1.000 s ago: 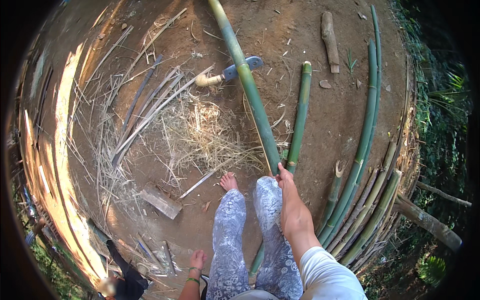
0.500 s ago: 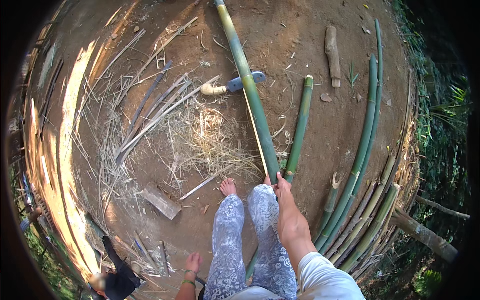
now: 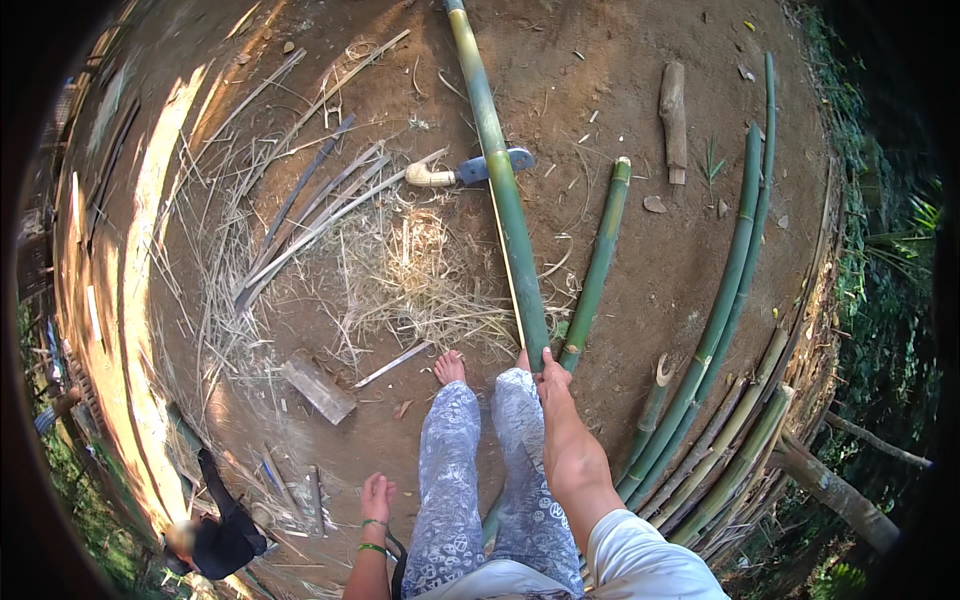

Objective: The person uses a machete to split a long bamboo pole lengthwise into two halves. They then use a wooden mallet to drive the machete through the bamboo to complete the split. Finally, they use the machete to shave and smooth the edges of the split bamboo pieces.

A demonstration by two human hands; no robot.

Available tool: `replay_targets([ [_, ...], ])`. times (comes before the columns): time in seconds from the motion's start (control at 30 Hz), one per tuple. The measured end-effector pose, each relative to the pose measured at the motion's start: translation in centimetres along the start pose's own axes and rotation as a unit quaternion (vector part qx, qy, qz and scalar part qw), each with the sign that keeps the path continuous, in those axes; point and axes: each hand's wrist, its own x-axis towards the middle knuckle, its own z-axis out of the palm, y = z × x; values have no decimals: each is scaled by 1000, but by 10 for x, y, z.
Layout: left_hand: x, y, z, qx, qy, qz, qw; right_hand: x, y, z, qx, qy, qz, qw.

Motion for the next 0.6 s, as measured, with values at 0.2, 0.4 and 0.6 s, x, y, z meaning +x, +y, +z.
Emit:
replay_targets([
  [0.2, -29, 23, 7, -43, 36, 38, 998, -7, 1, -8, 14, 15, -15, 1000],
  [0.4, -13, 109, 155, -9, -58, 195, 979, -20, 4, -12, 6, 60, -11, 998],
  [0.6, 105, 87, 408, 76, -184, 69, 977, 4, 5, -6, 6, -48, 46, 998],
])
